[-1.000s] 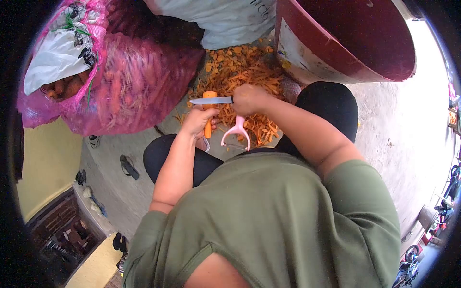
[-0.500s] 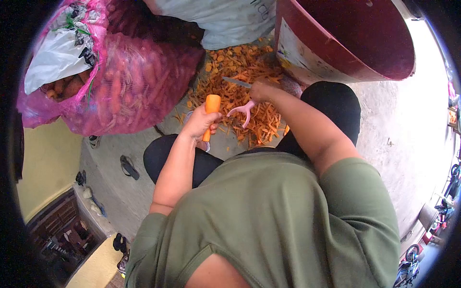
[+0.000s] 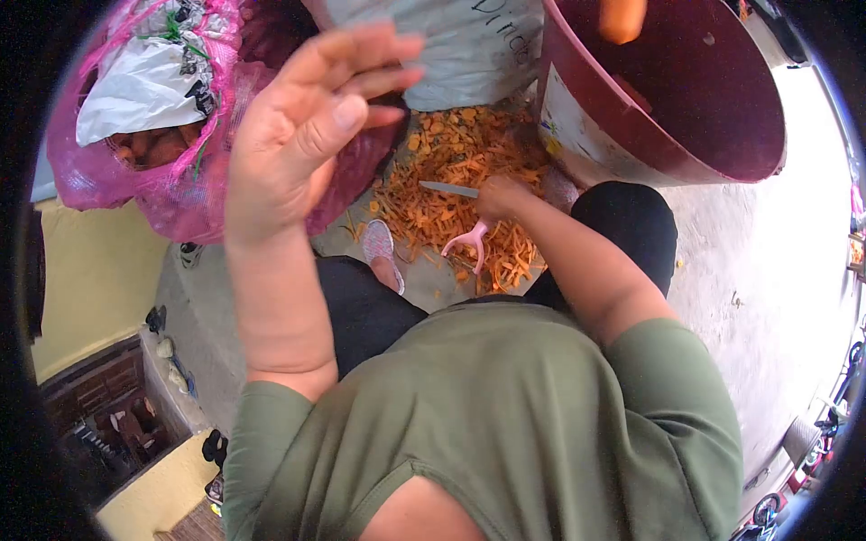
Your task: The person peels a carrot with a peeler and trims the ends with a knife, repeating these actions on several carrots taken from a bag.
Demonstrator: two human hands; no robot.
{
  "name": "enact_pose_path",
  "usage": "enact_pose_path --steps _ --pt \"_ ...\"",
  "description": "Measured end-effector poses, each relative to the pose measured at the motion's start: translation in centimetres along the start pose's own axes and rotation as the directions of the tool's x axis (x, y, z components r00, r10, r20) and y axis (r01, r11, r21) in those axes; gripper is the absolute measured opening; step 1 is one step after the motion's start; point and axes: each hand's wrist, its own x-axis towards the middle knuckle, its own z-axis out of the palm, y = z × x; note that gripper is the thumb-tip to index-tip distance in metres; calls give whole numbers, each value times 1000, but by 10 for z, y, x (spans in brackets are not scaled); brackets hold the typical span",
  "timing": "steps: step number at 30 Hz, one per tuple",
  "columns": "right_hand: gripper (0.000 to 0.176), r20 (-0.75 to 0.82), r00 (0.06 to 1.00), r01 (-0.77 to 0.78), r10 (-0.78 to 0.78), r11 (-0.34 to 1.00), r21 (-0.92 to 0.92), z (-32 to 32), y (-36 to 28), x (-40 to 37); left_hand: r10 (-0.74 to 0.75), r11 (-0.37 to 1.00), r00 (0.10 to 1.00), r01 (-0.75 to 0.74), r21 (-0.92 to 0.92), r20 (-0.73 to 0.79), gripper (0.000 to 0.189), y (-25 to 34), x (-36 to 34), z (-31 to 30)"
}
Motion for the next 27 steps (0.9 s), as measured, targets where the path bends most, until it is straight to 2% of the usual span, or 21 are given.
enact_pose_path --steps 1,2,3,4,5,6,7,8,9,12,15,18,19,20,22,24,26,27 --pt "29 46 998 39 -40 999 13 -6 3 -3 -51 974 998 43 223 32 33 5 -5 -19" --pt "28 33 999 -46 43 994 103 -6 2 -3 -207 878 976 215 427 -64 23 11 -11 -37" --pt "28 30 992 -129 125 973 193 -5 1 -2 -182 653 934 349 673 -307 22 15 -15 -56" --pt "27 36 978 -209 208 936 283 -4 0 -1 -69 350 857 501 792 -511 24 19 -18 -80" --pt "27 37 985 -170 167 948 269 -4 -1 0 -27 51 806 592 804 -592 24 20 -22 -119" --pt "27 38 991 -133 128 958 253 -3 -1 0 61 -174 788 613 771 -612 24 21 -28 -157" --pt "27 39 995 -97 91 967 237 -3 -1 0 78 -371 716 667 646 -694 25 23 -27 -190" --pt "28 25 996 -93 90 970 225 -3 -1 0 144 -325 634 755 569 -759 26 22 -28 -213" --pt "30 11 996 -92 92 972 216 -1 -4 -1 131 -362 609 764 534 -782 27 20 -28 -236" --pt "33 46 998 -54 47 983 173 -7 -7 -1 213 -403 651 738 542 -728 26 -6 -26 -300" --pt "33 63 996 -68 59 986 152 -11 -8 0 165 -369 683 712 597 -712 26 -27 -18 -336" --pt "32 47 998 -55 47 985 164 -12 -9 -1 165 -494 708 662 564 -687 29 -41 -8 -353" --pt "31 24 998 -61 57 983 173 -7 -10 2 360 -539 719 681 496 -595 35 -51 -8 -351" --pt "31 2 998 -65 66 981 181 -5 -10 3 244 -494 668 710 502 -703 36 -51 -6 -353" --pt "30 -9 999 -35 37 986 165 -4 -9 2 -16 -411 529 770 487 -849 40 -24 8 -312" --pt "29 -9 1000 1 1 990 139 -3 -11 1 37 -580 574 679 450 -818 44 -26 4 -310" --pt "29 4 1000 31 -31 994 105 -5 -9 2 256 -698 774 562 443 -579 46 -41 -12 -322" --pt "29 3 999 49 -49 994 102 -7 -8 0 241 -691 831 509 512 -501 47 -37 -12 -317"
